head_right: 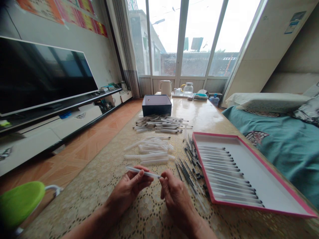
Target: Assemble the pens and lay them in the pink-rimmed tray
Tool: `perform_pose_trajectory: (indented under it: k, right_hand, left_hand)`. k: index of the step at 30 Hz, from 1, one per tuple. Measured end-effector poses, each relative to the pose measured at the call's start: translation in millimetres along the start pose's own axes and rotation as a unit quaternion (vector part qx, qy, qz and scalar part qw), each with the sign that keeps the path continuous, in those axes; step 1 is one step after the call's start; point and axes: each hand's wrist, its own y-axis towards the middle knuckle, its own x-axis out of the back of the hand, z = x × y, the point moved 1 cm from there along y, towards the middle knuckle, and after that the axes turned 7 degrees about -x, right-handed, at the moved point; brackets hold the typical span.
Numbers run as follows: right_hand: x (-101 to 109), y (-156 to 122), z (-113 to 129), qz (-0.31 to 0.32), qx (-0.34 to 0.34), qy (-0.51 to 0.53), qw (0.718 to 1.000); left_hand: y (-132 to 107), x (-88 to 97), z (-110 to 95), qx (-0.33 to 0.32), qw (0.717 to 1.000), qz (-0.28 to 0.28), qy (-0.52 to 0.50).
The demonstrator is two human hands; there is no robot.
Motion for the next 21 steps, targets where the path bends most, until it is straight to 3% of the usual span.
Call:
perform_pose_trajectory:
  k: [8, 16, 18, 21]
  right_hand:
    - [-5.4, 0.2, 0.3, -0.002, -0.031, 0.054, 0.998]
    - [-4.9, 2.0, -2.6, 0.018, -0.077, 0.079, 0.994]
    - [-2.8, 1.3, -2.1, -0.010, -0.052, 0.047, 0.997]
    - [-1.6, -0.6, 3.0, -0.076, 0.050, -0.026, 0.996]
  left_hand:
    - [-0.1, 0.2, -0.1, -0.007, 0.998, 0.048, 0.028]
    - [-2.3, -1.3, 0.3, -0.016, 0.997, 0.050, 0.051]
    - [-2.5, -0.8, 0.2, -0.020, 0.997, 0.052, 0.059]
    - [-2.8, -0.8, -0.8, -0.034, 0.993, 0.070, 0.093]
